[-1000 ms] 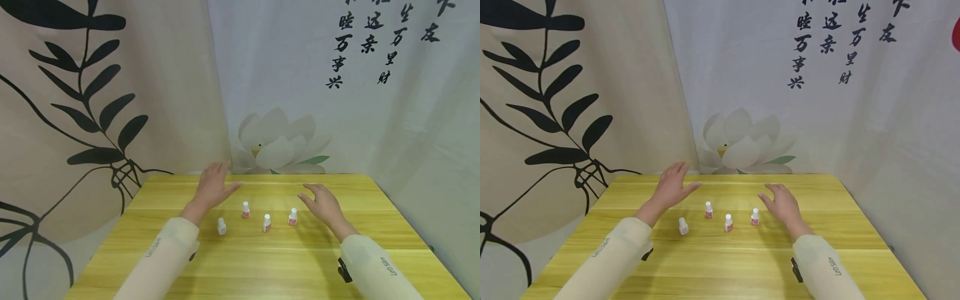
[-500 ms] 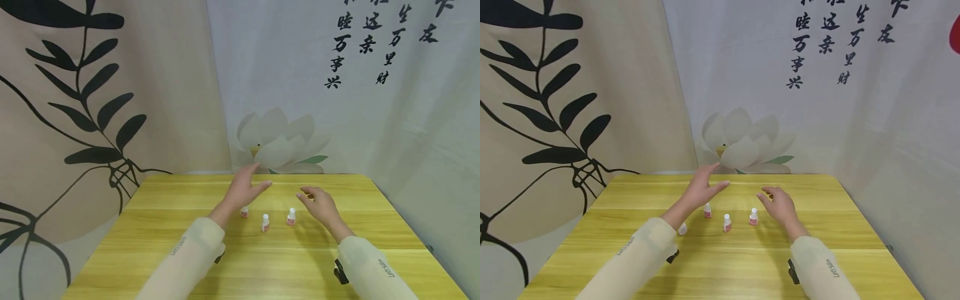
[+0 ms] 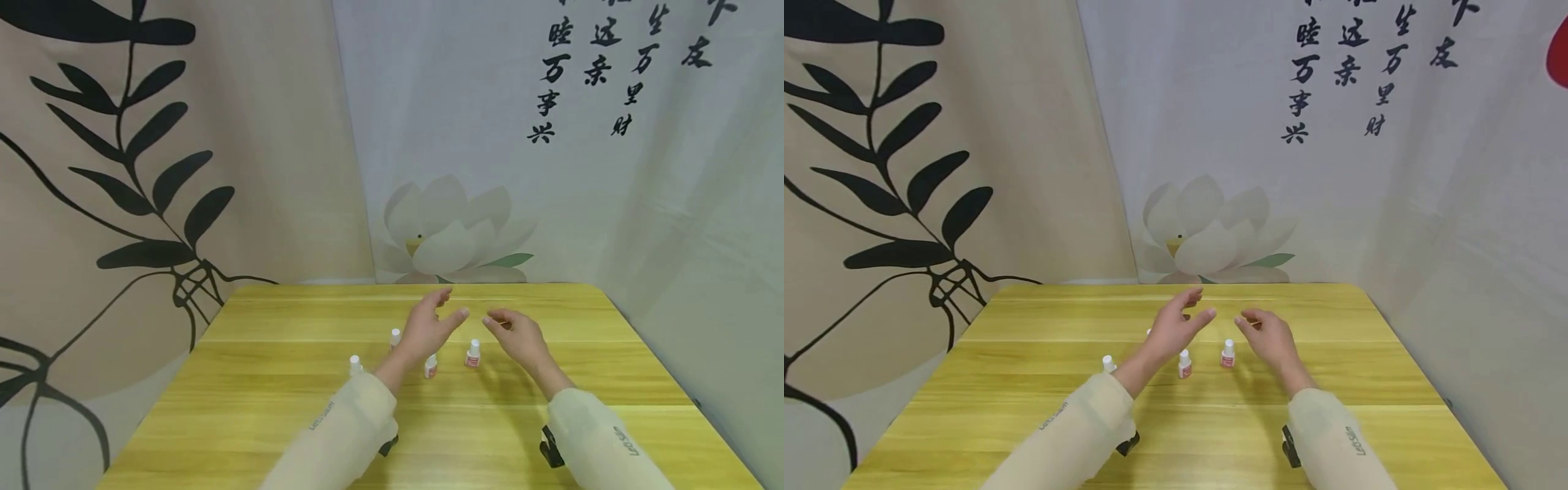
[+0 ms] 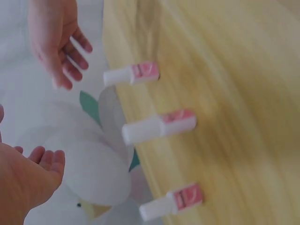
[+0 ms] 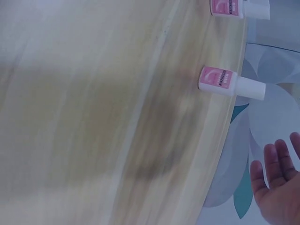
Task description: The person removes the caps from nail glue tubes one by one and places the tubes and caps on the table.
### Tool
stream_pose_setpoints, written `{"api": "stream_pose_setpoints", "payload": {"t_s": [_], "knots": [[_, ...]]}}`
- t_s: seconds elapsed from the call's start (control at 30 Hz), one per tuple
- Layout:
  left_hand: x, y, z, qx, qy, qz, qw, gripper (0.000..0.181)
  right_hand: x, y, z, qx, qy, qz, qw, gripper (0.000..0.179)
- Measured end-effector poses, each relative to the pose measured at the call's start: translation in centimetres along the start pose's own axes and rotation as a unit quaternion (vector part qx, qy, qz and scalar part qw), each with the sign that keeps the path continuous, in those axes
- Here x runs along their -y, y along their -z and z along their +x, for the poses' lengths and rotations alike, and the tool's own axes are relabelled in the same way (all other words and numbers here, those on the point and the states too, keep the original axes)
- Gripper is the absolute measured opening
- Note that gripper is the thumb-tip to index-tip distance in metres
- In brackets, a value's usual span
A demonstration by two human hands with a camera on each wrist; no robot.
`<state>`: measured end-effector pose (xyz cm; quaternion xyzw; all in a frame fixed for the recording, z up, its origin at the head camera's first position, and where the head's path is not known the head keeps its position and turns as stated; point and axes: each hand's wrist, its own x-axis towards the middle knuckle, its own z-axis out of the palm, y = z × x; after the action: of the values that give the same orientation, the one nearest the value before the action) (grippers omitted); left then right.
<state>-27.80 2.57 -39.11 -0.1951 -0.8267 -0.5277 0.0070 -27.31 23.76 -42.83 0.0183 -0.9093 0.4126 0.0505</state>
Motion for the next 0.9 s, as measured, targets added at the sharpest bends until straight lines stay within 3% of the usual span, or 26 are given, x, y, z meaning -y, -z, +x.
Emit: {"api": "stream_pose_setpoints", "payload": {"t_s": [0.43,0.7,0.9], "knots": [[1.9,-4.0,-1.8,-0.025,0.052,-0.101,0.9932,0.058,-1.0,-0.9,-0.7,0.007,-0.023,0.044,0.9987,0.051],[3.4,-6.7,-3.2,-0.033,0.071,-0.131,0.9883,0.055,-1.5,-1.3,-1.0,0.005,-0.022,0.055,0.9983,0.048],[4.1,-8.4,-4.4,-0.066,0.096,-0.143,0.9828,0.050,-2.1,-1.8,-1.1,0.006,-0.033,0.073,0.9968,0.049]]}}
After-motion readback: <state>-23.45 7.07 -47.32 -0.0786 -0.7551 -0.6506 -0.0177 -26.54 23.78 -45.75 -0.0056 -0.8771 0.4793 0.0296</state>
